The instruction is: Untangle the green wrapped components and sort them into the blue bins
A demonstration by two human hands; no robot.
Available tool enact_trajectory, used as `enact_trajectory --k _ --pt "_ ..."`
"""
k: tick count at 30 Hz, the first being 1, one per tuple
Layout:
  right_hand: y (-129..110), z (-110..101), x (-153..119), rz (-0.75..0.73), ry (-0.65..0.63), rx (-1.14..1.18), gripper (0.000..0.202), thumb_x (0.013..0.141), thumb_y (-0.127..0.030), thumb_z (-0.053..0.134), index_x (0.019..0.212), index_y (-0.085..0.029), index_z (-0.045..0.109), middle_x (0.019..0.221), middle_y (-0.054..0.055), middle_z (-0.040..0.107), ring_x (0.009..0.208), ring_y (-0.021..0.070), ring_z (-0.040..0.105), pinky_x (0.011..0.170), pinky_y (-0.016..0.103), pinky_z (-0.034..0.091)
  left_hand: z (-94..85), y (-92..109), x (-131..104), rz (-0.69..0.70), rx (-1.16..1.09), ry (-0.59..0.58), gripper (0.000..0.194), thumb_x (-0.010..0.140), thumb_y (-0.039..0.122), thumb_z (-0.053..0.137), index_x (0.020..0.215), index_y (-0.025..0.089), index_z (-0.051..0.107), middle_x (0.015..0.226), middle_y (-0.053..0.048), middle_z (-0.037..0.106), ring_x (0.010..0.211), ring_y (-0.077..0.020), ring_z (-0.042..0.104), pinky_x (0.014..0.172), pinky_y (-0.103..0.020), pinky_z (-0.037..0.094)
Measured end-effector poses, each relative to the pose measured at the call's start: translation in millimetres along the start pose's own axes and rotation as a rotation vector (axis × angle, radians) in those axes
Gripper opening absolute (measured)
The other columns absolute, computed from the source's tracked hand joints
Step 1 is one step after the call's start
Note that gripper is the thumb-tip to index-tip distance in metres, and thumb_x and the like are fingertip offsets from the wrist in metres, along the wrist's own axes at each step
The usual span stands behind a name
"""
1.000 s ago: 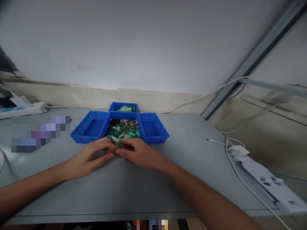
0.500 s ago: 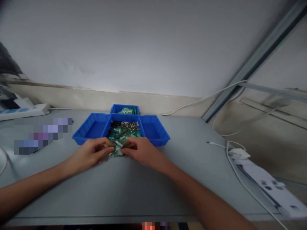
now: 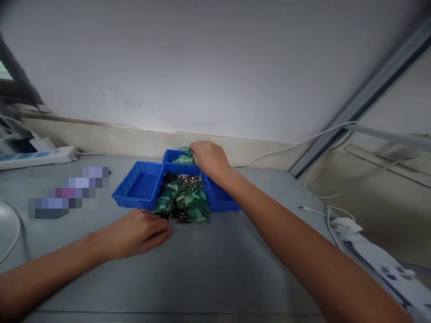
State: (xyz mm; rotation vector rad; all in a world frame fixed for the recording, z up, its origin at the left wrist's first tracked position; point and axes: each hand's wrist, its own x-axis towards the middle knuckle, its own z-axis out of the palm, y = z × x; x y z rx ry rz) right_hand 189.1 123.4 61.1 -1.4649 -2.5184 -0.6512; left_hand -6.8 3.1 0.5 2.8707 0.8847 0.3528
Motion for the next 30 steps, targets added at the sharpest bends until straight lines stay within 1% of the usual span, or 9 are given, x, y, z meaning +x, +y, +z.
enact_trajectory --k 5,8,10,13,16,20,24,28,30 --pt "-3.7 25.3 24.5 -0.105 -0.163 0.016 0.018 0.074 -0.013 0.046 0.079 -0.015 0.063 0.074 0.009 0.064 0.067 0.0175 0.055 0.058 0.027 0.035 -3.7 1.0 -0.6 0.002 0.059 0.001 0.028 0.086 0.024 0.037 0.063 0.015 0.052 0.058 -0.001 0.056 0.052 -0.0129 0.054 0.049 -0.026 0.033" --pt "-8.4 17.1 8.1 -0.116 -0.122 0.028 0.025 0.08 -0.016 0.038 0.092 -0.012 0.06 0.088 0.013 0.063 0.079 0.0211 0.055 0.064 0.03 0.035 -4.2 3.6 0.4 0.007 0.093 -0.03 0.026 0.085 0.023 0.038 0.064 0.015 0.053 0.059 -0.002 0.057 0.054 -0.014 0.054 0.052 -0.027 0.035" --pt "-11.4 7.4 -9.3 -0.155 -0.126 0.059 0.027 0.082 -0.027 0.039 0.098 -0.015 0.058 0.09 0.011 0.062 0.083 0.0212 0.055 0.065 0.03 0.036 -2.8 4.4 1.2 0.012 0.097 -0.044 0.026 0.085 0.023 0.037 0.066 0.015 0.053 0.06 -0.003 0.058 0.056 -0.0149 0.054 0.053 -0.027 0.036" --pt "-16.6 -0.9 -33.6 -0.246 -0.293 0.159 0.034 0.073 -0.045 0.051 0.091 -0.018 0.061 0.08 0.009 0.064 0.072 0.0207 0.057 0.058 0.028 0.037 0.0 4.1 1.5 0.016 0.061 -0.051 0.028 0.086 0.024 0.036 0.066 0.015 0.054 0.06 -0.003 0.058 0.056 -0.0153 0.055 0.054 -0.028 0.037" --pt "-23.8 1.0 -47.3 -0.278 -0.343 0.138 0.026 0.073 -0.04 0.052 0.08 -0.017 0.062 0.073 0.009 0.064 0.066 0.021 0.057 0.055 0.028 0.036 0.9 3.1 1.3 0.017 0.033 -0.046 0.028 0.086 0.026 0.037 0.066 0.015 0.053 0.06 -0.003 0.057 0.056 -0.0146 0.055 0.054 -0.026 0.037" --pt "-32.3 3.5 -51.9 -0.244 -0.297 0.111 0.014 0.076 -0.019 0.047 0.076 -0.016 0.06 0.072 0.008 0.064 0.064 0.019 0.057 0.053 0.027 0.035 -0.6 3.3 2.0 0.017 0.043 -0.057 0.026 0.086 0.026 0.038 0.067 0.015 0.053 0.061 -0.002 0.056 0.057 -0.0138 0.055 0.054 -0.025 0.037" --pt "-30.7 -8.1 -58.1 -0.163 -0.22 0.092 0.021 0.074 -0.006 0.041 0.085 -0.014 0.057 0.079 0.01 0.062 0.071 0.0205 0.057 0.055 0.028 0.037 -2.5 6.1 4.0 0.001 0.009 -0.071 0.028 0.087 0.026 0.036 0.069 0.015 0.054 0.063 -0.002 0.056 0.059 -0.0143 0.055 0.055 -0.025 0.038" --pt "-29.0 -18.2 -76.0 -0.059 0.089 0.234 0.033 0.079 -0.004 0.034 0.108 -0.01 0.049 0.098 0.013 0.058 0.092 0.0213 0.052 0.075 0.032 0.042 -4.0 10.5 6.3 -0.097 -0.107 -0.05 0.026 0.088 0.033 0.035 0.088 0.015 0.054 0.075 -0.004 0.058 0.067 -0.0153 0.057 0.058 -0.025 0.04" --pt "-34.4 -16.6 -87.4 -0.068 0.202 0.35 0.036 0.081 -0.004 0.032 0.115 -0.01 0.043 0.107 0.013 0.055 0.101 0.0194 0.049 0.085 0.032 0.039 -3.5 12.6 7.6 -0.162 -0.163 -0.042 0.029 0.087 0.036 0.034 0.087 0.015 0.054 0.074 -0.004 0.058 0.066 -0.0149 0.056 0.058 -0.025 0.039"
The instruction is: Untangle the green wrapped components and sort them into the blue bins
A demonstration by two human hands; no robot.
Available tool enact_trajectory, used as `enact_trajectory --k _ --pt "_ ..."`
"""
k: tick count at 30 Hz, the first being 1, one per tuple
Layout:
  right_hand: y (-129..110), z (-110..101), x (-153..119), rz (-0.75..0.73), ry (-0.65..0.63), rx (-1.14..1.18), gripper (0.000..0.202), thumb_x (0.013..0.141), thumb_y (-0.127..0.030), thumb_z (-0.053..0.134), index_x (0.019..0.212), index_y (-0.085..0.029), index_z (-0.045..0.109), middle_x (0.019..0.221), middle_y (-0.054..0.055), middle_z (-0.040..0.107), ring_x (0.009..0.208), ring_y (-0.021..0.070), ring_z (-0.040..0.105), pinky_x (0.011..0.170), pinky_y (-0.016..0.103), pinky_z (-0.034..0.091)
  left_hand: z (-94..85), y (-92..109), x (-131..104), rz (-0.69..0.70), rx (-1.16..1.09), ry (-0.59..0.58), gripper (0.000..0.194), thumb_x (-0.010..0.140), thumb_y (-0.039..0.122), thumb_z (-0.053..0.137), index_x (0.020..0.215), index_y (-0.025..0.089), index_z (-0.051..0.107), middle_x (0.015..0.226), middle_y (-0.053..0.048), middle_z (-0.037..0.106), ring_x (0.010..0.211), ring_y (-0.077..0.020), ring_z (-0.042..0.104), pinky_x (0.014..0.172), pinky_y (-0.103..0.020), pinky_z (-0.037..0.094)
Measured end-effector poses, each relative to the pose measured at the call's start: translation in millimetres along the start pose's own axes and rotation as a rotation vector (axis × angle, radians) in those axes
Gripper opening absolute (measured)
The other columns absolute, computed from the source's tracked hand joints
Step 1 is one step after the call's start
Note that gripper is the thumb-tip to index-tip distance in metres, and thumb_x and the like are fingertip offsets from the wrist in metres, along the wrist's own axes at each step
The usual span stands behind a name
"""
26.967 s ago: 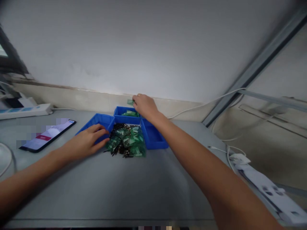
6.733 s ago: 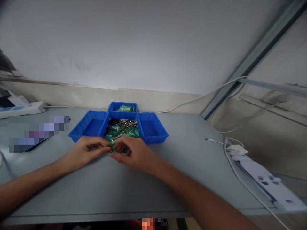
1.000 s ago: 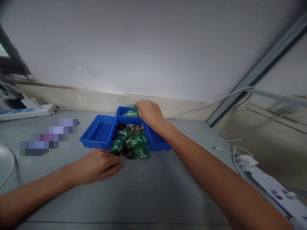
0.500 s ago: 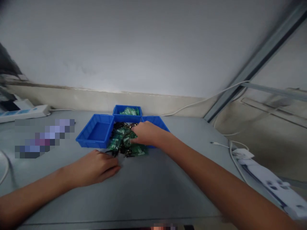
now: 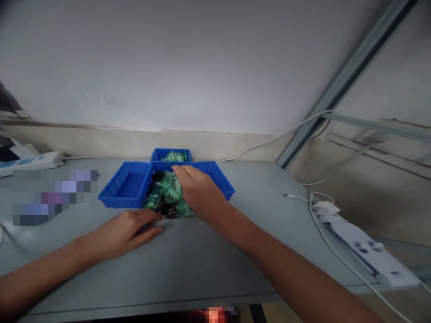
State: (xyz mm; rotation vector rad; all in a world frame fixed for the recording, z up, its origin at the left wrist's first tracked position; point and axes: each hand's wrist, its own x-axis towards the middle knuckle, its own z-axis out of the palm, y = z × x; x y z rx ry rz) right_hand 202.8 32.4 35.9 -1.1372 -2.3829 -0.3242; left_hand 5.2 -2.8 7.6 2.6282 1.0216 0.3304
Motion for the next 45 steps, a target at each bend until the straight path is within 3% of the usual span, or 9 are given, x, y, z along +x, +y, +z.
enact_trajectory --k 3,9,13,18,23,25,29,32,45 --pt "-11.7 9.3 -14.6 -0.065 -0.007 0.135 0.033 0.083 -0.009 0.035 0.115 -0.009 0.043 0.112 0.014 0.052 0.107 0.0188 0.045 0.09 0.032 0.037 2.8 2.1 1.8 -0.071 -0.058 0.009 0.031 0.086 0.039 0.036 0.076 0.015 0.054 0.069 -0.003 0.057 0.062 -0.0137 0.054 0.055 -0.024 0.038" --pt "-24.8 21.9 -23.8 -0.079 0.083 0.406 0.025 0.086 -0.013 0.032 0.101 -0.014 0.052 0.094 0.008 0.061 0.09 0.0132 0.055 0.078 0.026 0.044 6.9 1.6 4.4 -0.157 -0.182 0.06 0.028 0.085 0.037 0.039 0.076 0.016 0.054 0.068 -0.001 0.057 0.06 -0.0121 0.052 0.053 -0.023 0.036" --pt "-28.5 23.2 -26.3 -0.046 0.001 0.572 0.017 0.083 -0.018 0.042 0.096 -0.018 0.054 0.088 0.003 0.062 0.082 0.0113 0.056 0.073 0.024 0.044 9.8 -1.6 3.3 -0.175 -0.19 0.084 0.023 0.083 0.036 0.043 0.081 0.016 0.054 0.069 0.0 0.057 0.059 -0.0116 0.052 0.053 -0.023 0.035" --pt "-31.0 21.8 -33.3 -0.217 0.001 0.704 0.017 0.079 -0.015 0.044 0.093 -0.017 0.053 0.083 0.003 0.06 0.078 0.0096 0.055 0.071 0.023 0.044 12.1 -2.7 0.1 -0.114 -0.157 0.147 0.015 0.077 0.025 0.048 0.067 0.014 0.05 0.058 0.003 0.052 0.052 -0.0088 0.048 0.047 -0.019 0.032" --pt "-24.2 21.6 -41.1 -0.416 0.256 0.756 0.022 0.072 -0.033 0.051 0.087 -0.018 0.05 0.063 -0.001 0.055 0.06 0.0078 0.054 0.053 0.018 0.042 6.6 3.1 -0.3 0.036 -0.223 0.057 0.017 0.08 0.029 0.047 0.074 0.014 0.052 0.059 0.003 0.051 0.051 -0.0072 0.046 0.048 -0.018 0.034" --pt "-22.7 23.8 -41.5 -0.398 0.336 0.709 0.02 0.072 -0.034 0.051 0.084 -0.018 0.05 0.058 -0.003 0.053 0.054 0.0066 0.051 0.049 0.017 0.04 5.1 2.8 -0.1 0.087 -0.219 0.05 0.014 0.081 0.025 0.044 0.08 0.014 0.054 0.063 0.002 0.053 0.055 -0.0078 0.047 0.051 -0.019 0.036" --pt "-20.4 27.6 -35.8 -0.379 0.257 0.427 0.008 0.076 -0.02 0.05 0.083 -0.019 0.051 0.07 -0.001 0.058 0.064 0.0076 0.053 0.057 0.019 0.041 4.4 -2.5 0.2 0.029 -0.226 0.146 0.013 0.08 0.019 0.044 0.071 0.014 0.05 0.059 0.003 0.05 0.052 -0.0071 0.046 0.048 -0.018 0.035" --pt "-16.5 27.9 -30.9 -0.273 0.217 0.325 0.016 0.077 -0.026 0.051 0.091 -0.018 0.051 0.08 0.003 0.057 0.074 0.0117 0.053 0.063 0.023 0.042 4.1 -4.9 0.5 -0.016 -0.239 0.173 0.01 0.08 0.019 0.043 0.075 0.014 0.051 0.061 0.003 0.05 0.053 -0.0067 0.047 0.048 -0.017 0.036" --pt "-16.5 20.9 -26.5 0.158 -0.033 0.457 0.039 0.073 -0.044 0.054 0.1 -0.019 0.043 0.069 -0.002 0.049 0.055 0.0086 0.045 0.05 0.022 0.033 7.4 -9.2 -0.5 0.035 -0.08 0.192 0.016 0.085 0.02 0.037 0.074 0.015 0.047 0.063 0.001 0.049 0.056 -0.0095 0.047 0.051 -0.021 0.035"
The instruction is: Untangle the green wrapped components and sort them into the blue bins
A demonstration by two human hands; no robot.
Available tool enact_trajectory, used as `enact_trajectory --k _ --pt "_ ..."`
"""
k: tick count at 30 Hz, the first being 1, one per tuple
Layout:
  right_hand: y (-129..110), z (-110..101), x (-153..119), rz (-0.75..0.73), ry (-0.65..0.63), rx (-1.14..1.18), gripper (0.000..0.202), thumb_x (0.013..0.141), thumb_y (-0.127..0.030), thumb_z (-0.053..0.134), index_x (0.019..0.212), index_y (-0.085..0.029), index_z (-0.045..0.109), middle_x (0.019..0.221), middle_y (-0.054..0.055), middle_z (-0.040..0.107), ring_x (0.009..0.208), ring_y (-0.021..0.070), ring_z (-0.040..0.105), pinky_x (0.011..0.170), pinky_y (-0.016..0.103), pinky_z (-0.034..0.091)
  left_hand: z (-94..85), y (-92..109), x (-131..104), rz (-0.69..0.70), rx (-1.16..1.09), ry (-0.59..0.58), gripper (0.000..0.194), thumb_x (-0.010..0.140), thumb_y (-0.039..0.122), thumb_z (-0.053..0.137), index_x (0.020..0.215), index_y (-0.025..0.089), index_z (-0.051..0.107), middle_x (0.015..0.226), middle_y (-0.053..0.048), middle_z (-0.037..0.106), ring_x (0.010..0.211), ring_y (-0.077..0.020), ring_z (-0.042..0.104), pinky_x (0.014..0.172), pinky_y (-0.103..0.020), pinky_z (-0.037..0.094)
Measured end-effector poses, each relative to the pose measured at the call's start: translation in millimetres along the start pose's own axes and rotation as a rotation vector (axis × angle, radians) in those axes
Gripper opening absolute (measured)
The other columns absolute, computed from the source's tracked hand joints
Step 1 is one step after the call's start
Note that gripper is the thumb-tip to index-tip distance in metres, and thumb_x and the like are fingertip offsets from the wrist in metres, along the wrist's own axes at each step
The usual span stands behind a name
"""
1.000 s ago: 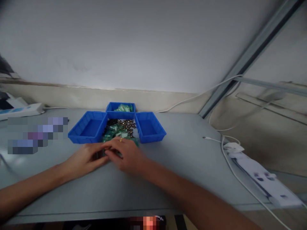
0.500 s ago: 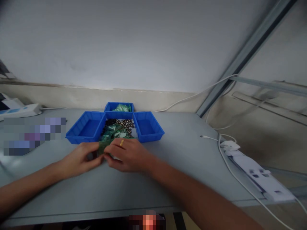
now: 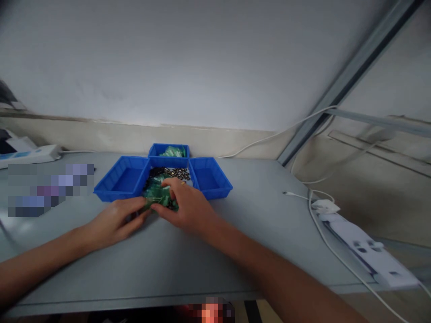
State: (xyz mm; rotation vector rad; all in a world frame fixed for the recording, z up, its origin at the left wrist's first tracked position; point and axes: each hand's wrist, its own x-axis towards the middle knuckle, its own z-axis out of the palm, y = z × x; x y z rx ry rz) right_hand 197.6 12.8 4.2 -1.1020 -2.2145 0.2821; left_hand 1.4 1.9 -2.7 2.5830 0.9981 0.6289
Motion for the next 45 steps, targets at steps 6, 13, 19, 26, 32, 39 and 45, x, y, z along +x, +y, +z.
enact_trajectory --k 6,13,19,26,32,39,45 --pt "-4.2 -9.9 5.0 0.111 -0.148 0.124 0.027 0.076 -0.046 0.05 0.073 -0.019 0.048 0.056 -0.006 0.043 0.051 0.0066 0.04 0.047 0.021 0.027 -2.8 2.9 0.8 -0.016 -0.049 0.041 0.014 0.084 0.018 0.039 0.092 0.017 0.05 0.072 0.001 0.051 0.062 -0.0095 0.049 0.055 -0.021 0.037" --pt "0.7 -19.6 8.5 0.089 -0.215 0.124 0.021 0.075 -0.039 0.053 0.075 -0.019 0.056 0.073 -0.001 0.055 0.067 0.01 0.048 0.059 0.022 0.033 -2.2 -0.4 -0.9 0.008 -0.07 0.089 0.021 0.083 0.017 0.04 0.101 0.018 0.051 0.077 -0.001 0.053 0.064 -0.0098 0.049 0.057 -0.022 0.039" --pt "4.7 -18.4 7.3 0.066 -0.401 0.215 0.019 0.078 -0.031 0.051 0.092 -0.02 0.059 0.085 -0.001 0.061 0.074 0.0107 0.054 0.063 0.022 0.038 -4.7 -0.2 -0.6 0.04 -0.05 0.064 0.024 0.085 0.016 0.035 0.102 0.017 0.053 0.084 -0.004 0.051 0.074 -0.012 0.05 0.065 -0.025 0.042" --pt "1.7 -15.6 2.9 0.021 -0.499 0.204 0.021 0.081 -0.03 0.047 0.095 -0.019 0.057 0.082 0.0 0.062 0.068 0.0106 0.053 0.057 0.022 0.036 -7.2 2.4 0.1 0.055 -0.066 0.047 0.025 0.086 0.017 0.035 0.106 0.018 0.051 0.089 -0.004 0.051 0.08 -0.0119 0.051 0.069 -0.024 0.042" --pt "3.8 -10.5 4.9 -0.043 -0.483 0.156 0.019 0.082 -0.027 0.045 0.089 -0.015 0.058 0.078 0.002 0.061 0.069 0.0114 0.053 0.06 0.023 0.036 -4.9 1.7 2.7 -0.031 -0.042 -0.014 0.024 0.086 0.028 0.038 0.104 0.02 0.051 0.083 -0.003 0.052 0.068 -0.0119 0.051 0.062 -0.025 0.041" --pt "4.1 -7.6 4.5 -0.057 -0.505 0.119 0.018 0.083 -0.026 0.045 0.083 -0.014 0.058 0.075 0.002 0.06 0.066 0.0106 0.052 0.059 0.022 0.036 -2.9 -0.1 2.7 -0.064 0.013 -0.059 0.024 0.085 0.032 0.038 0.1 0.018 0.052 0.084 -0.003 0.054 0.069 -0.0128 0.052 0.064 -0.026 0.042" --pt "1.8 -9.2 3.8 -0.094 -0.543 0.118 0.015 0.081 -0.024 0.047 0.079 -0.013 0.058 0.072 0.001 0.059 0.063 0.009 0.051 0.056 0.021 0.034 -7.0 3.8 2.0 -0.02 0.072 -0.143 0.023 0.086 0.03 0.037 0.1 0.018 0.051 0.086 -0.004 0.055 0.074 -0.0145 0.054 0.063 -0.025 0.042"
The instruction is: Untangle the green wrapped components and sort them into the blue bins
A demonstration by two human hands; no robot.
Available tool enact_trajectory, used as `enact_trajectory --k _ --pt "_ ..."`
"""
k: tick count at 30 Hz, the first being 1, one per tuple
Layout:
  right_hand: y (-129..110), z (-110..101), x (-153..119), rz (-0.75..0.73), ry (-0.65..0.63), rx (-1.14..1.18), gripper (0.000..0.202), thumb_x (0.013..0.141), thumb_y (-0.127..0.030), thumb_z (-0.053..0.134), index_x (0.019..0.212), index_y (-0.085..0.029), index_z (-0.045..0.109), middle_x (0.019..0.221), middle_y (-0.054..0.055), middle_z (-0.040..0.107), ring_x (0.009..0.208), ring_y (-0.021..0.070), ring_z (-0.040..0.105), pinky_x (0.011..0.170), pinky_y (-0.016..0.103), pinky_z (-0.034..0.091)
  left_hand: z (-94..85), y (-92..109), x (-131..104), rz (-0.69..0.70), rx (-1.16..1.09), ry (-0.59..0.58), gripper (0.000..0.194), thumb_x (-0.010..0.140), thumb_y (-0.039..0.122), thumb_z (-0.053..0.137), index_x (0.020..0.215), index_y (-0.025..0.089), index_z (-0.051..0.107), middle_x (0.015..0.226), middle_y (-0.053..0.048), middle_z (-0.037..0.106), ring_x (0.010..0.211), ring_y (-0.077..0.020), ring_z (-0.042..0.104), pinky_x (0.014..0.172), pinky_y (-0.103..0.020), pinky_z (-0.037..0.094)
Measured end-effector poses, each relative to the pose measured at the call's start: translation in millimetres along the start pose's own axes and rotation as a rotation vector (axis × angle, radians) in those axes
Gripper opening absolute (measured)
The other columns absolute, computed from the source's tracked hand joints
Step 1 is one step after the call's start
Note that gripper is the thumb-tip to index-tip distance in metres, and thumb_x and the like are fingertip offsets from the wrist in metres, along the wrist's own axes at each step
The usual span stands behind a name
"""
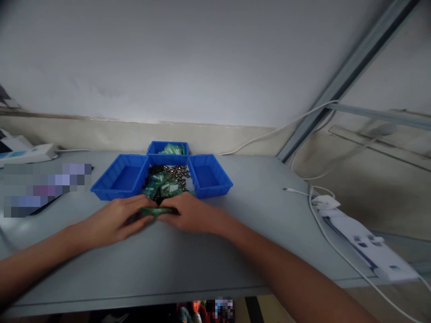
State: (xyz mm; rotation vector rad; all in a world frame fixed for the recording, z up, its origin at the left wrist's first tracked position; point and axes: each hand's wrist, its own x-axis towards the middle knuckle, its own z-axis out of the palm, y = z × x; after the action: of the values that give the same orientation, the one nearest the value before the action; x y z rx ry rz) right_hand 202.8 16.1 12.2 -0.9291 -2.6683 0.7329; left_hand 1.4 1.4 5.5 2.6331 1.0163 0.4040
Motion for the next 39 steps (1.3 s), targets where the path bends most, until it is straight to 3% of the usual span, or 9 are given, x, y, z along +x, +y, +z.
enact_trajectory --k 6,22,26,30,39 --pt "-1.0 -0.4 0.0 -0.002 0.015 -0.03 0.017 0.083 -0.027 0.045 0.077 -0.015 0.056 0.072 0.001 0.059 0.064 0.0102 0.051 0.057 0.022 0.034 2.0 -1.7 -1.0 0.006 -0.001 0.013 0.02 0.085 0.023 0.037 0.099 0.017 0.05 0.083 -0.004 0.056 0.072 -0.0142 0.055 0.06 -0.024 0.042" --pt "-0.9 -0.1 -3.4 0.045 -0.02 -0.061 0.019 0.081 -0.03 0.046 0.075 -0.016 0.056 0.066 0.0 0.059 0.057 0.0096 0.05 0.05 0.021 0.03 6.8 -9.6 0.6 -0.026 0.012 0.034 0.021 0.086 0.027 0.04 0.095 0.019 0.058 0.084 -0.003 0.064 0.077 -0.0158 0.059 0.066 -0.025 0.043" --pt "-1.4 -1.3 -4.4 0.071 -0.043 -0.018 0.02 0.08 -0.03 0.045 0.074 -0.015 0.057 0.064 0.0 0.06 0.054 0.0088 0.051 0.049 0.02 0.032 6.5 -8.2 3.1 -0.111 -0.105 0.041 0.017 0.083 0.025 0.046 0.077 0.017 0.059 0.069 0.0 0.062 0.062 -0.0124 0.057 0.055 -0.021 0.04" --pt "-1.7 -3.8 -5.1 0.131 -0.088 -0.002 0.032 0.081 -0.036 0.042 0.062 -0.014 0.057 0.056 0.001 0.06 0.048 0.008 0.051 0.048 0.02 0.035 5.0 -6.7 5.2 -0.26 -0.308 0.0 0.026 0.082 0.029 0.047 0.06 0.014 0.05 0.048 0.005 0.048 0.043 -0.0072 0.044 0.042 -0.017 0.033" --pt "0.4 -8.3 -4.6 0.162 -0.139 0.006 0.042 0.083 -0.039 0.038 0.058 -0.013 0.058 0.055 0.003 0.062 0.048 0.0081 0.053 0.05 0.02 0.038 3.6 -6.8 7.1 -0.336 -0.419 -0.01 0.033 0.078 0.039 0.051 0.058 0.013 0.047 0.047 0.005 0.043 0.043 -0.0062 0.041 0.043 -0.017 0.031"
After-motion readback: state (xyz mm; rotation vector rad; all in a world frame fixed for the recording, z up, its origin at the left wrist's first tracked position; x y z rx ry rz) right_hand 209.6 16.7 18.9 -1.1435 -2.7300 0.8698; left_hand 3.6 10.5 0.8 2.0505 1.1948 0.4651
